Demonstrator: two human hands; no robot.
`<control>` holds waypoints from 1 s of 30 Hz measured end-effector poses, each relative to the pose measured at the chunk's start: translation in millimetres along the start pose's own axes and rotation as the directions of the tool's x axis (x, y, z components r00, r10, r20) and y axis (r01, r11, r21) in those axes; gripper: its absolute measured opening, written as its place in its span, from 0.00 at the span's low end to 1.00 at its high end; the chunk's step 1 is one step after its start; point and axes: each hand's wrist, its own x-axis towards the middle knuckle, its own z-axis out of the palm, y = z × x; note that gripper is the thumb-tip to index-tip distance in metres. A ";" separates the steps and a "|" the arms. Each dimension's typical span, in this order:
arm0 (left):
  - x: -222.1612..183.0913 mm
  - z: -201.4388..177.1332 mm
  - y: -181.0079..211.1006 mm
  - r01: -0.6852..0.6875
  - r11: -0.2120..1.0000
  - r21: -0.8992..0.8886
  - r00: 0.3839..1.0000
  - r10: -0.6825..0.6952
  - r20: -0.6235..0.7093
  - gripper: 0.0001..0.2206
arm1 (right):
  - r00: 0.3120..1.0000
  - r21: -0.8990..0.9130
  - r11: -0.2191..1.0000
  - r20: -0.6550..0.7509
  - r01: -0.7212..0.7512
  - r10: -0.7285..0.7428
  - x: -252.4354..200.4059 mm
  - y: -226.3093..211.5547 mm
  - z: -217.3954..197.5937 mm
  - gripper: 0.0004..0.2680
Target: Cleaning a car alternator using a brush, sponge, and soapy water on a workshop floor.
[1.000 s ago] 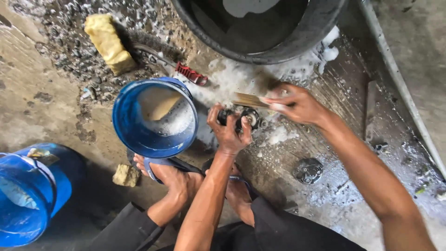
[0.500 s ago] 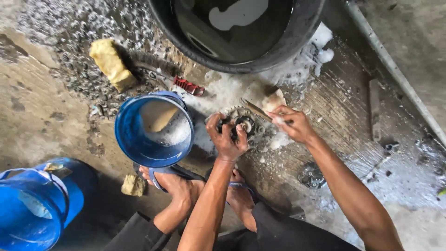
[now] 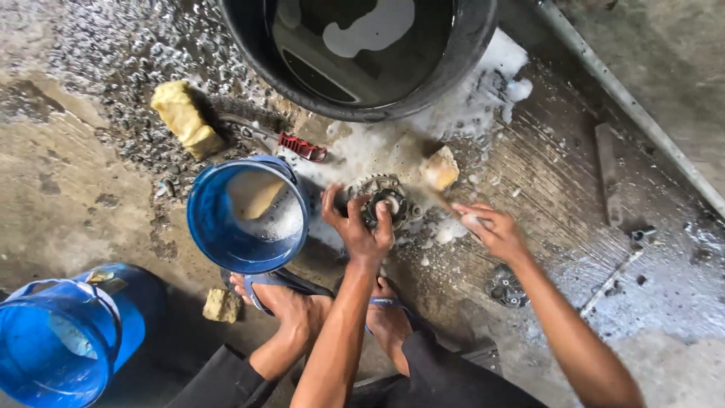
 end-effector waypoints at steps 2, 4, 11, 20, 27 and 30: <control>-25.3 1.6 2.3 0.163 0.984 -0.068 0.986 -0.165 -0.035 0.13 | 0.997 0.114 0.993 -0.083 0.007 0.003 -11.9 41.5 18.5 0.13; -37.7 2.1 10.4 0.317 0.938 -0.142 0.943 -0.327 -0.058 0.20 | 0.987 0.226 0.974 -0.163 0.021 0.016 -4.5 36.0 39.2 0.16; 0.9 0.0 16.2 0.807 0.481 -0.342 0.471 -0.874 -0.117 0.23 | 0.892 0.346 0.872 -0.166 -0.347 0.421 36.0 -29.4 109.6 0.08; 19.6 -10.4 22.9 0.796 0.531 -0.291 0.535 -0.841 -0.073 0.18 | 0.702 0.493 0.670 -0.156 -0.555 0.695 -5.8 -32.3 145.3 0.18; 27.3 7.4 -52.8 0.656 0.728 -0.199 0.740 -0.566 0.365 0.14 | 0.783 0.708 0.622 -0.159 -0.334 0.601 -26.3 -42.2 184.5 0.07; 32.3 8.7 -49.9 0.667 0.719 -0.195 0.724 -0.564 0.396 0.12 | 0.809 0.714 0.628 -0.149 -0.310 0.569 -28.6 -39.7 184.0 0.07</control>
